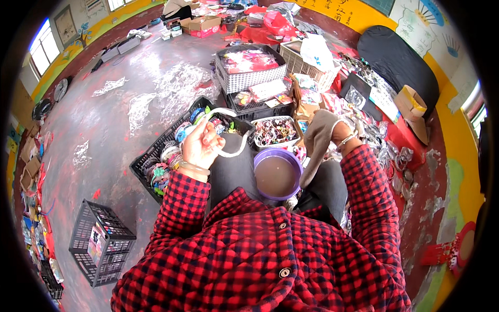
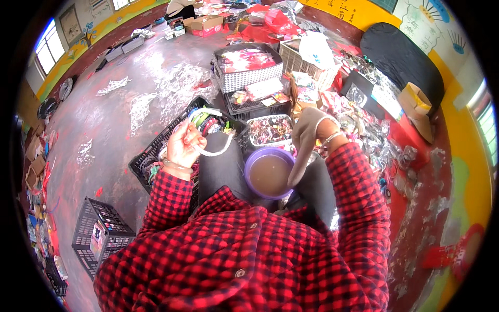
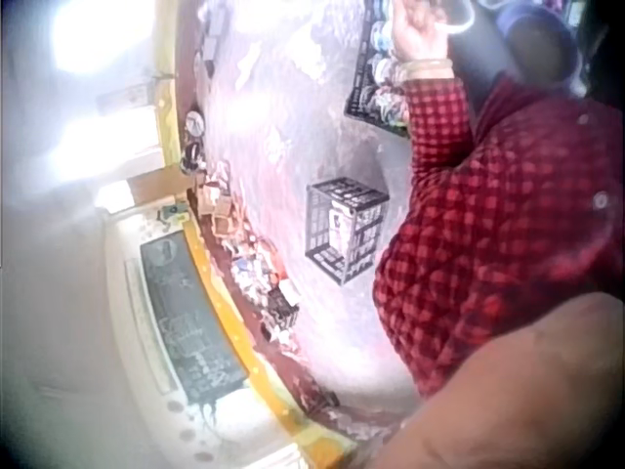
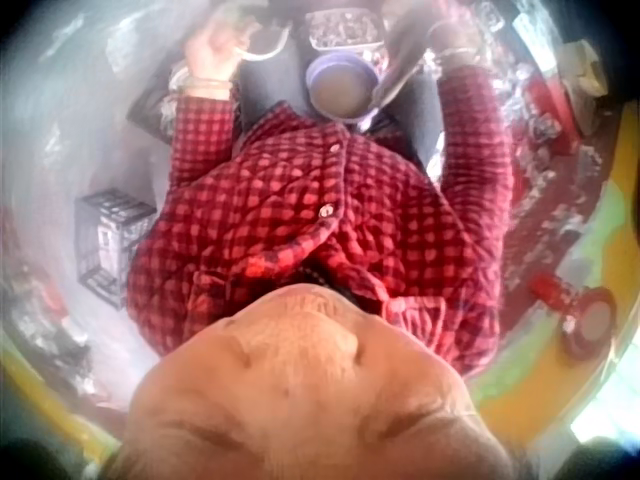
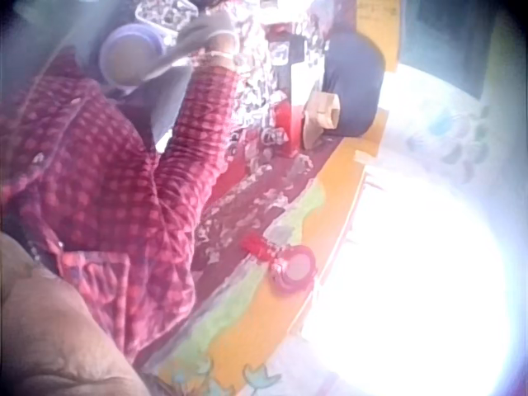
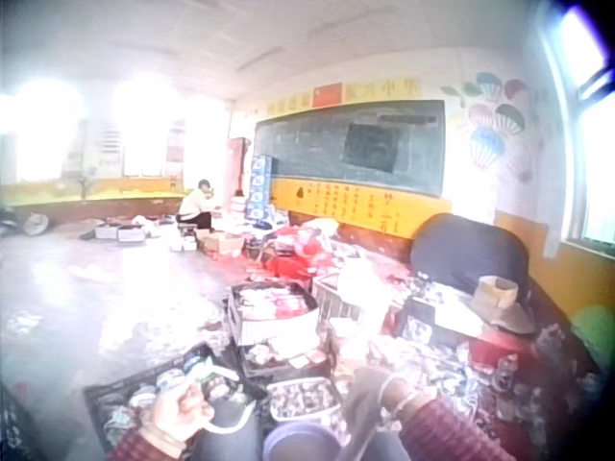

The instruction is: The person sits on the floor and wipes various hair accessories, including headbands and clips, with a cloth. They dip the cloth into a purple bowl of water, wring it out, and continue cleaning items from a black crate, placing cleaned items back into the crate.

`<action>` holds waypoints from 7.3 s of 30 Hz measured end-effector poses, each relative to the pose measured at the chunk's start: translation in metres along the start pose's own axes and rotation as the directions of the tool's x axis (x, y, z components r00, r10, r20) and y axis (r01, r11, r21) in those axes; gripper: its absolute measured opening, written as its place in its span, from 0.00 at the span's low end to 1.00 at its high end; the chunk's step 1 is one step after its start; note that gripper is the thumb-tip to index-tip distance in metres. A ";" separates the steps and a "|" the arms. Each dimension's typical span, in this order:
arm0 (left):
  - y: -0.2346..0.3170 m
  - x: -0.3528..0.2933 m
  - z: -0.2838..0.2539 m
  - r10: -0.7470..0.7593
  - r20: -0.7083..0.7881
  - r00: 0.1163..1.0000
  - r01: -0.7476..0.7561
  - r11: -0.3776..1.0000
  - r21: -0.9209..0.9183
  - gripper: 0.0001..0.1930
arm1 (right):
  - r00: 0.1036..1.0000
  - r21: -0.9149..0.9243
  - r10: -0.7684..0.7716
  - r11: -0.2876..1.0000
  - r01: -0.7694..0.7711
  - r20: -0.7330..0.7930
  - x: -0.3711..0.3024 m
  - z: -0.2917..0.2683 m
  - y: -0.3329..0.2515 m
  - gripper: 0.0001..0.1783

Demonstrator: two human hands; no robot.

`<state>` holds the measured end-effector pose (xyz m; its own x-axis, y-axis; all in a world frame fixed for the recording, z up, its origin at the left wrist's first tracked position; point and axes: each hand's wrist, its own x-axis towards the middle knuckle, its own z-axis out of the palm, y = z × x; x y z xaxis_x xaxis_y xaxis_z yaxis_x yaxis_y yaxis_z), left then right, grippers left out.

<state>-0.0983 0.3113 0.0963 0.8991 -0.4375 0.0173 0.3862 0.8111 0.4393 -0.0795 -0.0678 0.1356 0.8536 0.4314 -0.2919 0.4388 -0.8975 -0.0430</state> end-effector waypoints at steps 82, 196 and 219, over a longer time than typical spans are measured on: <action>-0.100 -0.163 0.264 0.501 0.846 0.184 -0.371 0.832 -0.412 0.10 | 0.956 0.951 0.146 0.217 0.220 -0.255 0.042 0.026 -0.182 0.07; 0.124 -0.018 -0.378 0.638 -0.364 0.679 0.658 -0.308 0.687 0.11 | 0.874 0.566 -0.187 0.697 0.440 -0.449 0.306 0.044 -0.191 0.13; 0.123 0.054 -0.476 0.779 -0.283 0.560 0.633 -0.181 0.753 0.24 | 0.983 0.887 0.018 0.434 0.155 -0.181 0.333 0.075 -0.172 0.12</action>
<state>0.0959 0.5720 -0.2764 0.8625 0.4967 0.0975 0.3437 -0.7161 0.6075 0.1081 0.2237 -0.0254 0.8981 0.4246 -0.1150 0.0741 -0.4037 -0.9119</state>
